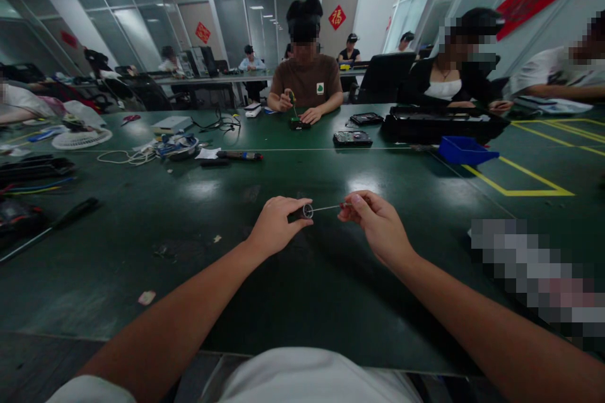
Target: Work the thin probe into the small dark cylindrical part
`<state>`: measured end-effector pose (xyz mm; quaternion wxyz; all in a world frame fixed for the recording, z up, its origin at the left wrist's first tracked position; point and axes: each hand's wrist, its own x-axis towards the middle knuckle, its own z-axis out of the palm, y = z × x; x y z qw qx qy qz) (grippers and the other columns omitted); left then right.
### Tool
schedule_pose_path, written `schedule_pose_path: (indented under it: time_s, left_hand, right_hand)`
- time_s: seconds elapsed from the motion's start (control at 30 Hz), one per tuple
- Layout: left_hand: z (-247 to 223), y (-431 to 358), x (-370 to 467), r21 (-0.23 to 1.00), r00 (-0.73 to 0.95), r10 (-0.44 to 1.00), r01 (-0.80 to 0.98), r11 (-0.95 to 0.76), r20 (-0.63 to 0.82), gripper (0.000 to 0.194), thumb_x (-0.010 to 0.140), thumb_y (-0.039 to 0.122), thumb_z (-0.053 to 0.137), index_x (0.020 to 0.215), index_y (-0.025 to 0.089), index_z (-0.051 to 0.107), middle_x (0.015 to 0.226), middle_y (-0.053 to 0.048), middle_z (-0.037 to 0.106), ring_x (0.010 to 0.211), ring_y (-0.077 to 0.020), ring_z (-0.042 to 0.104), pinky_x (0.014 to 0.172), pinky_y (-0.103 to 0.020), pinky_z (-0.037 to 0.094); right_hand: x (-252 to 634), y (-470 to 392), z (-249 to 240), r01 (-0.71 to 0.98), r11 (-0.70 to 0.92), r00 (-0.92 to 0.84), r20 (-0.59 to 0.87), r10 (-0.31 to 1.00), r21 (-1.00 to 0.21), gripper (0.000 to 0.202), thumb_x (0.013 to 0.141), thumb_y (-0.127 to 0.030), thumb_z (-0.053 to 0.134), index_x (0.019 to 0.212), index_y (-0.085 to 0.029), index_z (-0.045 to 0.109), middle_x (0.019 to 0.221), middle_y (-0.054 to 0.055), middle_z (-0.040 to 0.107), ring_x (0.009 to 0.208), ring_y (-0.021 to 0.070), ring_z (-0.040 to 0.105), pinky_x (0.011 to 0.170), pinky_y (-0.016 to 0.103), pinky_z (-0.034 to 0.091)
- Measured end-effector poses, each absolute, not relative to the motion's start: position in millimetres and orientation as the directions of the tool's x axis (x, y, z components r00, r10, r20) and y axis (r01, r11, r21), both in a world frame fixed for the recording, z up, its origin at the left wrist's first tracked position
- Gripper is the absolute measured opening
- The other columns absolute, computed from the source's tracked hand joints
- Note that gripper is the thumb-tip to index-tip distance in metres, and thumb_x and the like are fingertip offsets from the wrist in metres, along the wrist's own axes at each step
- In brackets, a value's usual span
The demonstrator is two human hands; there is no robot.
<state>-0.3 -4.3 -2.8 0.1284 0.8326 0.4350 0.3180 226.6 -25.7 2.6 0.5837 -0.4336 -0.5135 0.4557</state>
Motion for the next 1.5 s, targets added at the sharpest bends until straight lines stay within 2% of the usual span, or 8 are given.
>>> schedule_pose_path:
  time_s: [0.17, 0.43, 0.7, 0.9, 1.07, 1.27, 1.43, 1.5]
  left_hand:
    - [-2, -5, 1, 0.511, 0.436, 0.823, 0.645, -0.568, 0.364, 0.041, 0.088, 0.032, 0.074, 0.128, 0.026, 0.066, 0.121, -0.003, 0.073, 0.109, -0.0238, 0.064, 0.099, -0.042, 0.044]
    - [-2, -6, 1, 0.502, 0.414, 0.859, 0.698, -0.511, 0.3, 0.045, 0.09, 0.037, 0.071, 0.133, 0.027, 0.063, 0.111, -0.004, 0.074, 0.099, -0.0243, 0.064, 0.101, -0.044, 0.043]
    - [-3, -4, 0, 0.493, 0.425, 0.838, 0.679, -0.545, 0.341, 0.038, 0.088, 0.035, 0.074, 0.124, 0.025, 0.068, 0.114, -0.003, 0.074, 0.1, -0.0233, 0.064, 0.098, -0.043, 0.043]
    - [-5, -2, -1, 0.476, 0.438, 0.825, 0.675, -0.564, 0.357, 0.04, 0.087, 0.034, 0.075, 0.125, 0.024, 0.068, 0.115, -0.003, 0.074, 0.103, -0.0234, 0.064, 0.095, -0.042, 0.044]
    - [-5, -3, -1, 0.478, 0.436, 0.825, 0.674, -0.564, 0.358, 0.04, 0.087, 0.033, 0.075, 0.124, 0.024, 0.068, 0.113, -0.004, 0.075, 0.103, -0.0236, 0.065, 0.094, -0.042, 0.045]
    - [-3, -4, -1, 0.479, 0.428, 0.838, 0.688, -0.545, 0.339, 0.039, 0.087, 0.034, 0.074, 0.125, 0.025, 0.068, 0.113, -0.004, 0.075, 0.103, -0.024, 0.064, 0.094, -0.041, 0.045]
    - [-6, -3, -2, 0.477, 0.434, 0.83, 0.68, -0.557, 0.349, 0.039, 0.088, 0.035, 0.073, 0.126, 0.025, 0.067, 0.113, -0.004, 0.074, 0.102, -0.023, 0.064, 0.094, -0.041, 0.044]
    - [-6, -3, -2, 0.469, 0.442, 0.826, 0.68, -0.563, 0.35, 0.039, 0.088, 0.036, 0.073, 0.125, 0.025, 0.068, 0.112, -0.004, 0.075, 0.101, -0.0232, 0.064, 0.095, -0.042, 0.044]
  right_hand:
    - [227, -25, 2, -0.075, 0.2, 0.099, 0.192, 0.976, -0.977, 0.033, 0.083, -0.053, 0.07, 0.085, -0.021, 0.067, 0.075, 0.001, 0.067, 0.066, 0.0159, 0.065, 0.068, 0.034, 0.054]
    - [229, -26, 5, 0.078, 0.233, 0.07, 0.239, 0.969, -0.969, 0.028, 0.088, -0.048, 0.064, 0.084, -0.02, 0.066, 0.07, 0.001, 0.068, 0.064, 0.0174, 0.065, 0.066, 0.035, 0.052]
    - [231, -33, 17, 0.375, 0.242, 0.049, 0.28, 0.959, -0.895, 0.035, 0.092, -0.051, 0.059, 0.083, -0.019, 0.07, 0.052, -0.001, 0.061, 0.05, 0.0154, 0.057, 0.054, 0.03, 0.042]
    - [229, -37, 13, 0.335, 0.341, -0.035, 0.35, 0.936, -0.878, 0.022, 0.092, -0.037, 0.055, 0.101, -0.021, 0.066, 0.078, 0.002, 0.071, 0.074, 0.0191, 0.068, 0.068, 0.032, 0.05]
    - [229, -37, 15, 0.438, 0.256, -0.047, 0.263, 0.964, -0.862, 0.035, 0.099, -0.047, 0.044, 0.093, -0.021, 0.067, 0.058, -0.002, 0.058, 0.057, 0.0175, 0.058, 0.058, 0.031, 0.044]
    - [230, -37, 11, 0.389, 0.318, -0.078, 0.313, 0.946, -0.864, 0.026, 0.098, -0.036, 0.046, 0.113, -0.022, 0.061, 0.079, 0.001, 0.063, 0.071, 0.0179, 0.06, 0.064, 0.032, 0.046]
    - [232, -35, 10, 0.363, 0.296, -0.113, 0.274, 0.955, -0.884, 0.028, 0.101, -0.042, 0.043, 0.097, -0.022, 0.063, 0.073, -0.001, 0.057, 0.066, 0.0163, 0.056, 0.064, 0.032, 0.045]
    - [232, -34, 9, 0.323, 0.289, -0.085, 0.277, 0.957, -0.901, 0.024, 0.099, -0.04, 0.046, 0.099, -0.023, 0.062, 0.075, -0.001, 0.058, 0.067, 0.016, 0.056, 0.065, 0.032, 0.046]
